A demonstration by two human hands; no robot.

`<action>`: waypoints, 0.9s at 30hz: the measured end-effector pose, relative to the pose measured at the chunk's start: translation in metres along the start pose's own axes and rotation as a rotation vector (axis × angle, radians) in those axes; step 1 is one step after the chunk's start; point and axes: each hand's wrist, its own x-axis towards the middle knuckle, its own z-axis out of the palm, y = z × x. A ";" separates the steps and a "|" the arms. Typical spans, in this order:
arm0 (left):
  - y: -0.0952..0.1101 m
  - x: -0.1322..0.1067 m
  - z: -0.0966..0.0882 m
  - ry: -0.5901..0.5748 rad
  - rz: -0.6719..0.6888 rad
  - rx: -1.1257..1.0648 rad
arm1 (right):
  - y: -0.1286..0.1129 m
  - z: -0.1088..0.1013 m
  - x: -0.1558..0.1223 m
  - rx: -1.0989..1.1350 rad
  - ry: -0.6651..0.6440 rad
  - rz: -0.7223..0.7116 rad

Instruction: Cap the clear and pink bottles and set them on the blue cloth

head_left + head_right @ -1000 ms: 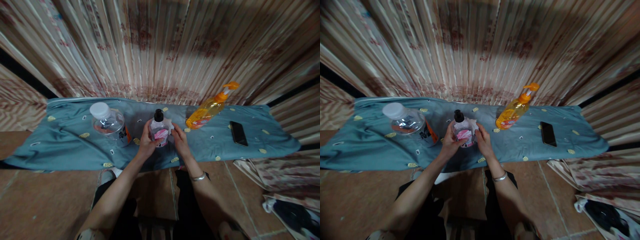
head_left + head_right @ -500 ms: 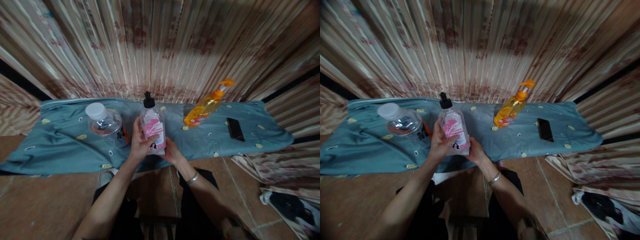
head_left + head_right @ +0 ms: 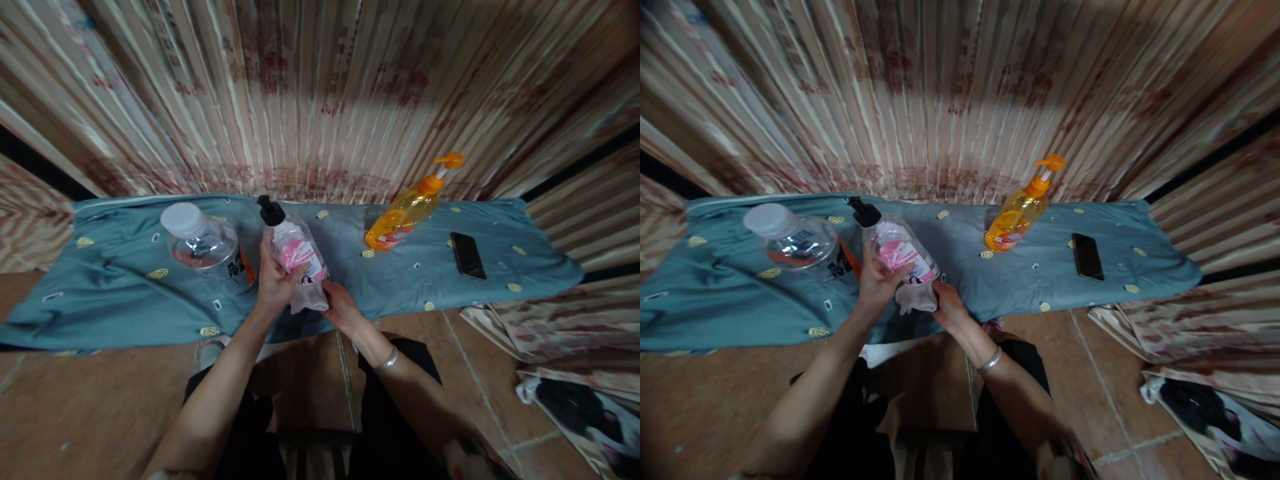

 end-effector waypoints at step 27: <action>-0.021 -0.001 0.004 -0.048 -0.137 -0.103 | -0.041 -0.020 0.023 -0.397 0.162 -0.487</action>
